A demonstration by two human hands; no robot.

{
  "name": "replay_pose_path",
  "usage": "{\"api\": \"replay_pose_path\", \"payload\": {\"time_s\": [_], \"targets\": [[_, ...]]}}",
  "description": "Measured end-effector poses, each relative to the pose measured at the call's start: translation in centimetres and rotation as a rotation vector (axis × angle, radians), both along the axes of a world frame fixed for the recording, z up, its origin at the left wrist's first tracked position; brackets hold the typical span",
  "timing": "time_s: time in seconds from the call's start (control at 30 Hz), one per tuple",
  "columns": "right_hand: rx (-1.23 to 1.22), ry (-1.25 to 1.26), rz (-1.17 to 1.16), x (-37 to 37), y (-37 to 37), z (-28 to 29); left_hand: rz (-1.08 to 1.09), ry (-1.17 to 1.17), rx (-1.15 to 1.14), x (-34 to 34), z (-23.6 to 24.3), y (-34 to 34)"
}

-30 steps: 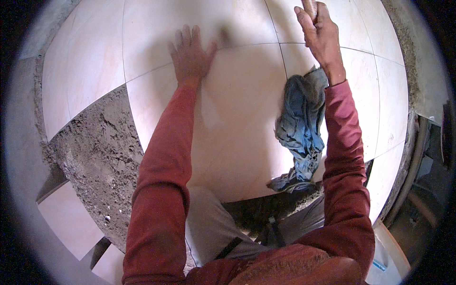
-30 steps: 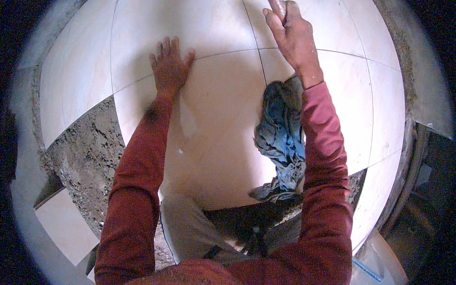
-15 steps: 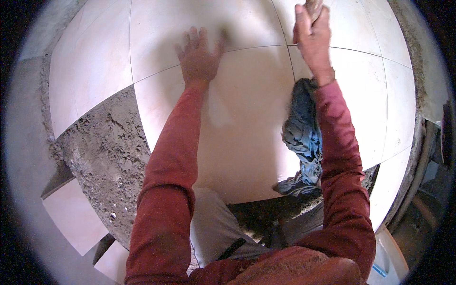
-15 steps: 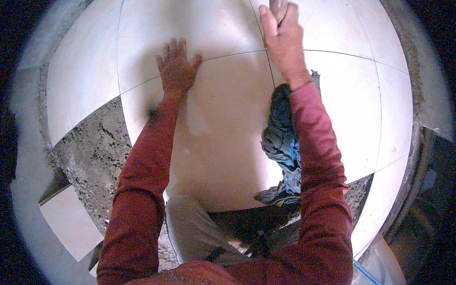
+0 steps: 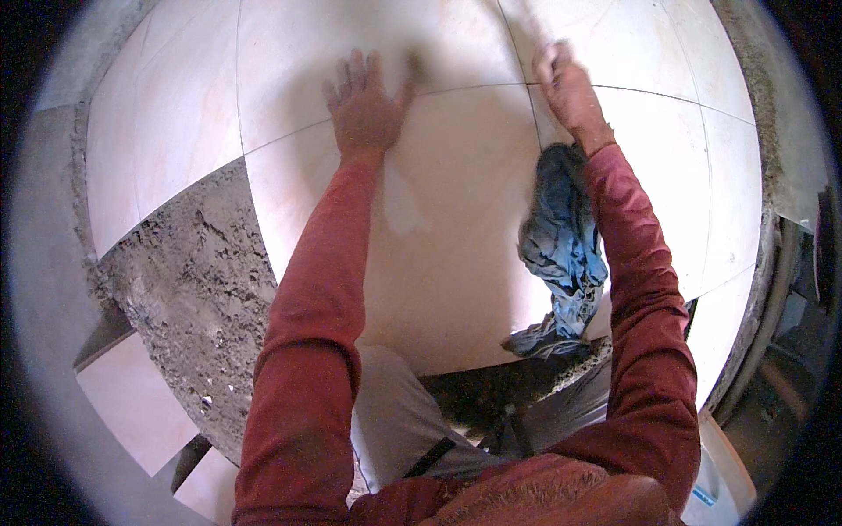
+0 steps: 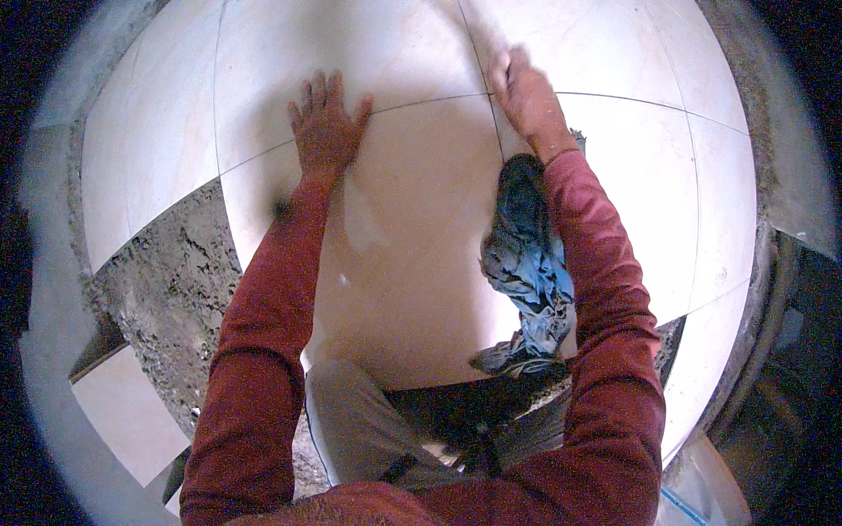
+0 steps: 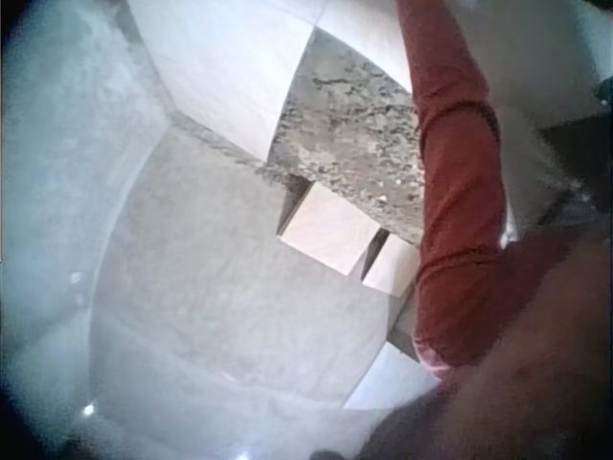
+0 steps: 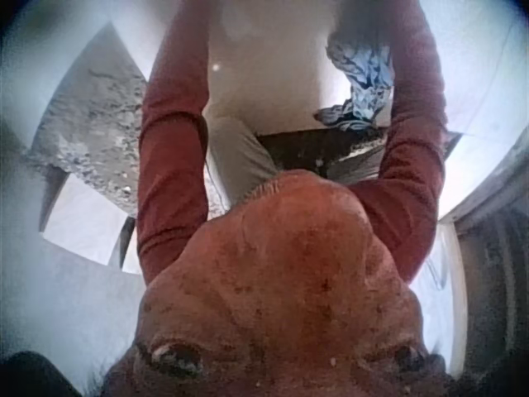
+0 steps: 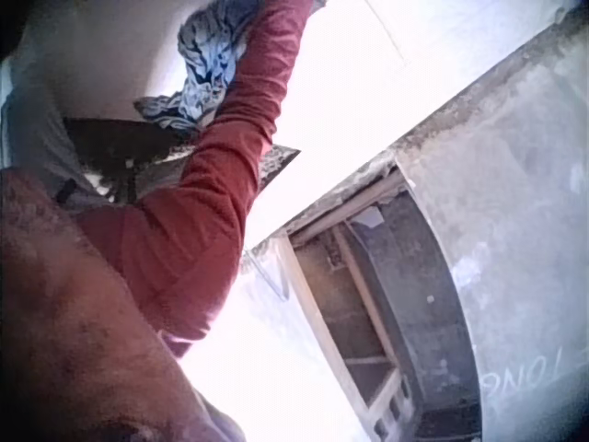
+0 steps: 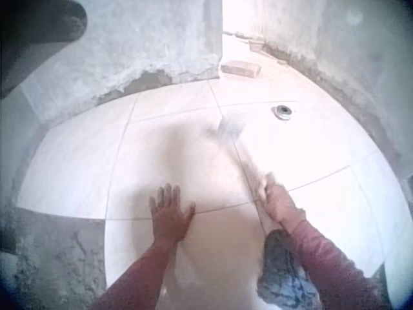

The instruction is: The person taps a floor tile into place with a mallet and wipes it with a cloth, then uses a trowel to spread mortar onto the exposed subfloor.

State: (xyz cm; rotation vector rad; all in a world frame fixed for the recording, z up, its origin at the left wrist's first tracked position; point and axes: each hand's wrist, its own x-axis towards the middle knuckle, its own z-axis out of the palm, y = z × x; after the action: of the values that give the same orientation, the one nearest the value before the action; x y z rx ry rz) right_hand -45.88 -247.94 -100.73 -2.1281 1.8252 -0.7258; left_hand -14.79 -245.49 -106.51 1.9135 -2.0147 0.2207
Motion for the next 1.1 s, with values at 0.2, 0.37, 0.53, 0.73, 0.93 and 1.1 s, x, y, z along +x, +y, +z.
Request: {"api": "replay_pose_path", "payload": {"time_s": [0.2,0.37,0.53,0.73,0.93,1.1], "targets": [[0.115,-0.260,-0.065,5.1,1.4,9.2,0.053,-0.050,0.056,2.7,0.7,1.0],[-0.087,-0.105,-0.094,2.3,2.3,1.3,0.021,-0.026,0.042,1.0,0.8,0.1],[0.125,-0.153,-0.062,2.2,0.4,6.4,0.051,-0.075,0.019,2.3,0.1,0.1],[-0.059,-0.285,-0.117,1.9,3.1,2.8,0.002,-0.065,0.017,1.1,-0.4,0.5],[-0.016,-0.037,0.064,0.3,1.2,5.8,0.010,-0.098,0.002,1.9,-0.3,0.4],[-0.023,-0.183,-0.045,1.2,3.6,3.6,-0.013,-0.069,-0.001,1.2,-0.4,0.3]]}}
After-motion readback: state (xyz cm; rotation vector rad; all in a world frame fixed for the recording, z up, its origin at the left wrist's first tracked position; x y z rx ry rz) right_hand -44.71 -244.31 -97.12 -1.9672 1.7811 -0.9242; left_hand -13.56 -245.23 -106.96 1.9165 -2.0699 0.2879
